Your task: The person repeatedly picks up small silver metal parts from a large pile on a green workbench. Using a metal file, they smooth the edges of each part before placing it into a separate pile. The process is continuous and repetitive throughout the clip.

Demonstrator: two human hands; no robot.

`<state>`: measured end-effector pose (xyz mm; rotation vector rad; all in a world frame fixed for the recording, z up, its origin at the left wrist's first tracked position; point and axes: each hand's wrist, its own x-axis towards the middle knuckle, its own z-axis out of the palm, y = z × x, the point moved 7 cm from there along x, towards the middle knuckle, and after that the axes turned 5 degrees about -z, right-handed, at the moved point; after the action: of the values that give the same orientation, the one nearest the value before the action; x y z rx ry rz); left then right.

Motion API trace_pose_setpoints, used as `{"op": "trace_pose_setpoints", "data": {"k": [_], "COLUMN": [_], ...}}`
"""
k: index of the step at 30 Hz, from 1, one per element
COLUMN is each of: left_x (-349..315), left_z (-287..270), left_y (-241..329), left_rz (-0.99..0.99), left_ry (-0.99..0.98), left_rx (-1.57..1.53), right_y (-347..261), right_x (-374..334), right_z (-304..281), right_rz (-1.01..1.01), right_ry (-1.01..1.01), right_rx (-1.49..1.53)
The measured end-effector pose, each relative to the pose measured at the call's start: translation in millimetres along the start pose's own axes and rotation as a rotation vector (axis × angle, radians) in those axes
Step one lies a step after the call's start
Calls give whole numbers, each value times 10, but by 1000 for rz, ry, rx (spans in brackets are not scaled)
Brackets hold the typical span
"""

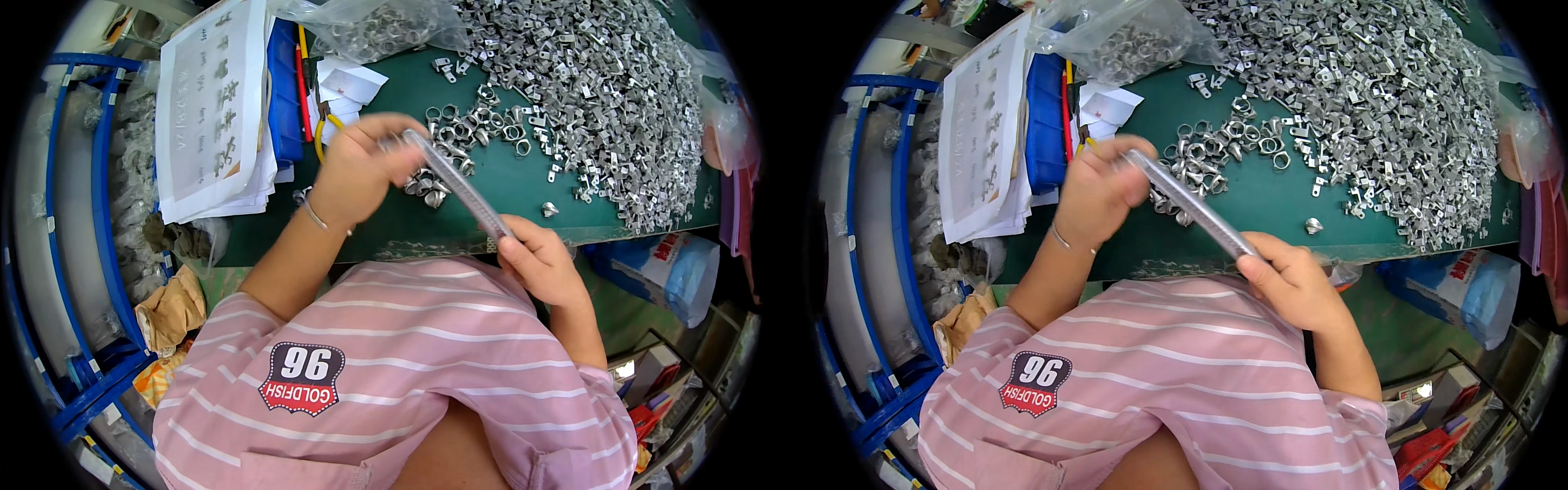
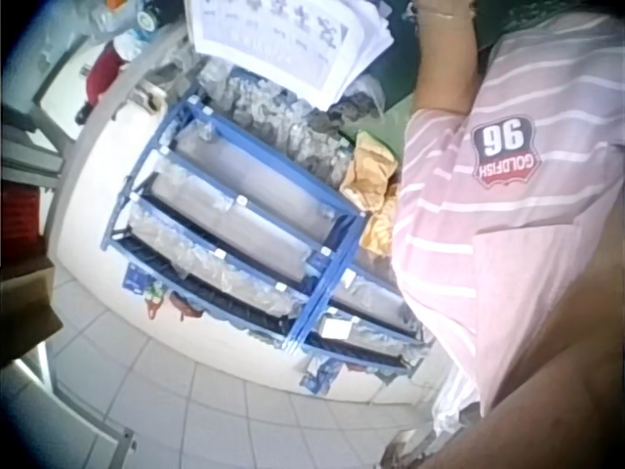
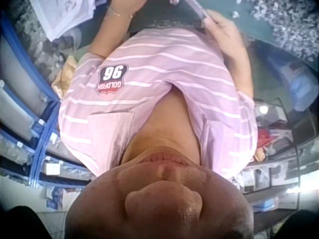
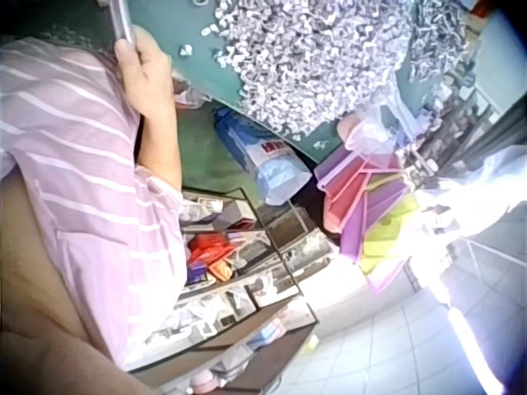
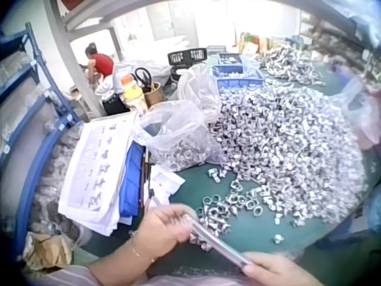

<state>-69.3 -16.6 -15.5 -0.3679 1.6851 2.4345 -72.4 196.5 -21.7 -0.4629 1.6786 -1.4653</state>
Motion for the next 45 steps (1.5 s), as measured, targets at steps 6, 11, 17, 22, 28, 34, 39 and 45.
{"op": "trace_pose_setpoints", "data": {"k": [6,11,17,22,28,34,39,45], "left_x": [81,132,120,69,59,80,61,45], "left_z": [-445,-244,-207,-83,-35,-76,-45,-106], "left_y": [245,113,-38,-167,-201,-215,-133,-159], "left_rz": [91,166,93,-171,-258,-153,-120,-117], "left_ry": [235,254,177,18,-3,-211,46,75], "left_rx": [-270,864,700,-169,-518,-580,-501,-424], "right_y": [142,108,106,100,100,87,122,82], "right_x": [-73,-61,-80,-56,-33,-24,-16,-20], "right_z": [-230,-207,-217,-194,-164,-142,-121,-111], "right_rz": [22,2,3,11,11,17,-3,-7], "right_ry": [130,147,146,123,102,83,98,96], "right_rx": [102,103,91,94,65,61,2,-91]}}
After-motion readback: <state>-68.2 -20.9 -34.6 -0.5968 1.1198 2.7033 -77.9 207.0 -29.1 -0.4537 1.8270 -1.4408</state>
